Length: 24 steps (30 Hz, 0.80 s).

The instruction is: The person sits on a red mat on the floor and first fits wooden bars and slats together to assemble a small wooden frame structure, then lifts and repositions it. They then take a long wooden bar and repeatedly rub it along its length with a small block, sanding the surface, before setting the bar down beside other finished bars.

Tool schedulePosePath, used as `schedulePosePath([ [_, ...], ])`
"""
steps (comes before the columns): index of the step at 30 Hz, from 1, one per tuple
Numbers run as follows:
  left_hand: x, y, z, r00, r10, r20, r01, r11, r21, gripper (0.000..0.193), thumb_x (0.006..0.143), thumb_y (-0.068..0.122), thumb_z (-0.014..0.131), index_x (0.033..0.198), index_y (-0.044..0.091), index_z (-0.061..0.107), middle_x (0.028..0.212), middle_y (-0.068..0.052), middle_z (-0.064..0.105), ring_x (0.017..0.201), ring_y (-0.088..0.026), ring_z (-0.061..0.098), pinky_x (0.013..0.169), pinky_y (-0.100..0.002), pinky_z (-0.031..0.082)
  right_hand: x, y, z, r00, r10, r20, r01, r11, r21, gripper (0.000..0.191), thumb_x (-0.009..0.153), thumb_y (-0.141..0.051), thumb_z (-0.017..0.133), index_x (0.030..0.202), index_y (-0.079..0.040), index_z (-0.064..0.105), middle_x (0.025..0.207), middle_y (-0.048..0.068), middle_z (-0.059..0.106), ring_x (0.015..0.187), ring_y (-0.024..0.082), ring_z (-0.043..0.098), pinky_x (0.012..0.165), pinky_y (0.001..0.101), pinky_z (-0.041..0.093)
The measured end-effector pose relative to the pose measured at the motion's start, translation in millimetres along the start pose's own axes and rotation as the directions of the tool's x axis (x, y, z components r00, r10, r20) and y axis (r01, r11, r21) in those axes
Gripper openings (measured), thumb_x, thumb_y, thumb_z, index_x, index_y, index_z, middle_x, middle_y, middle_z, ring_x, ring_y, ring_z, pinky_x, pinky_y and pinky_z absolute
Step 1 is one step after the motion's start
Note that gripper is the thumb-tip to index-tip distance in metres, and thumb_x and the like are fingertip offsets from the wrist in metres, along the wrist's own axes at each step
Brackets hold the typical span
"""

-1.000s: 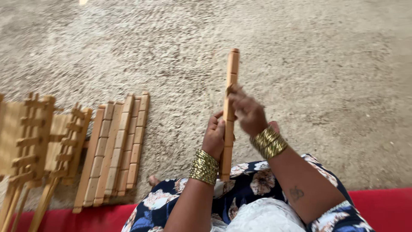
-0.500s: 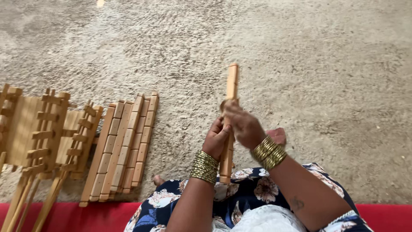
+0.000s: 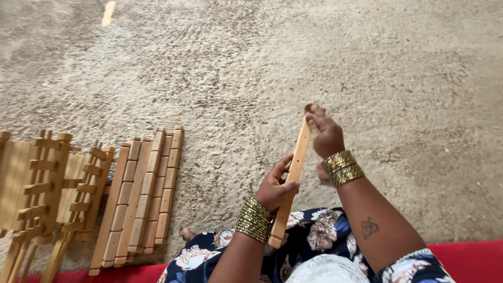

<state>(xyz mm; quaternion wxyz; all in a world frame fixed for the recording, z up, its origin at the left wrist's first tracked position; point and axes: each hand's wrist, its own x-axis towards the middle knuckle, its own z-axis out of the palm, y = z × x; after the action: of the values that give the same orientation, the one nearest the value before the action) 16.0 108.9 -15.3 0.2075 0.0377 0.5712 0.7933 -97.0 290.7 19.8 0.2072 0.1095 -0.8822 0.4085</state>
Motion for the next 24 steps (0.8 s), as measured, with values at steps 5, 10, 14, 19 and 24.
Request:
schedulePosePath([
  [5, 8.5, -2.5, -38.0, 0.987, 0.075, -0.140, -0.077, 0.997, -0.010, 0.084, 0.079, 0.000, 0.066, 0.156, 0.008, 0.033, 0.128, -0.011, 0.057, 0.091, -0.014, 0.066, 0.076, -0.029, 0.062, -35.1, -42.8, 28.3, 0.925, -0.029, 0.379, -0.017, 0.993, 0.117, 0.017, 0.099, -0.008, 0.055, 0.094, -0.004, 0.071, 0.129, 0.018, 0.070, 0.118, 0.028, 0.069, 0.093, 0.0372, 0.063],
  [10, 9.2, -5.4, -56.6, 0.982, 0.031, -0.186, -0.069, 0.976, -0.205, 0.070, 0.082, 0.001, 0.062, 0.149, -0.004, 0.042, 0.120, -0.020, 0.060, 0.091, -0.021, 0.065, 0.074, -0.031, 0.063, -55.1, -67.9, 40.8, 0.860, -0.269, 0.434, 0.178, 0.955, 0.239, 0.019, 0.091, 0.000, 0.060, 0.104, 0.003, 0.073, 0.127, 0.025, 0.067, 0.131, 0.040, 0.050, 0.105, 0.0475, 0.044],
  [14, 5.1, 2.3, -33.6, 0.974, -0.110, -0.196, 0.103, 0.994, -0.046, 0.079, 0.074, 0.002, 0.068, 0.150, 0.005, 0.043, 0.117, -0.015, 0.060, 0.089, -0.023, 0.062, 0.071, -0.034, 0.062, -33.9, -51.0, 28.5, 0.909, -0.203, 0.363, 0.168, 0.978, 0.126, 0.020, 0.097, -0.003, 0.055, 0.087, -0.005, 0.072, 0.130, 0.015, 0.070, 0.135, 0.029, 0.060, 0.110, 0.0374, 0.054],
  [19, -4.1, 14.1, -1.1, 0.988, -0.111, -0.106, 0.115, 0.992, 0.041, 0.095, 0.071, 0.003, 0.075, 0.157, 0.013, 0.037, 0.124, -0.013, 0.064, 0.102, -0.021, 0.065, 0.087, -0.031, 0.060, -6.3, -18.3, 8.6, 0.983, 0.095, 0.156, -0.101, 0.995, 0.026, 0.019, 0.096, -0.007, 0.059, 0.107, -0.001, 0.073, 0.130, 0.014, 0.069, 0.121, 0.027, 0.065, 0.100, 0.0372, 0.055],
  [24, -5.2, 17.2, -8.6, 0.980, -0.112, -0.162, 0.135, 0.981, 0.138, 0.096, 0.072, 0.003, 0.075, 0.159, 0.014, 0.036, 0.123, -0.015, 0.065, 0.100, -0.021, 0.067, 0.084, -0.031, 0.061, -18.6, -21.5, 19.7, 0.971, 0.076, 0.225, -0.093, 0.994, 0.064, 0.022, 0.099, -0.006, 0.052, 0.107, -0.001, 0.072, 0.138, 0.014, 0.063, 0.135, 0.029, 0.054, 0.104, 0.0344, 0.055],
])
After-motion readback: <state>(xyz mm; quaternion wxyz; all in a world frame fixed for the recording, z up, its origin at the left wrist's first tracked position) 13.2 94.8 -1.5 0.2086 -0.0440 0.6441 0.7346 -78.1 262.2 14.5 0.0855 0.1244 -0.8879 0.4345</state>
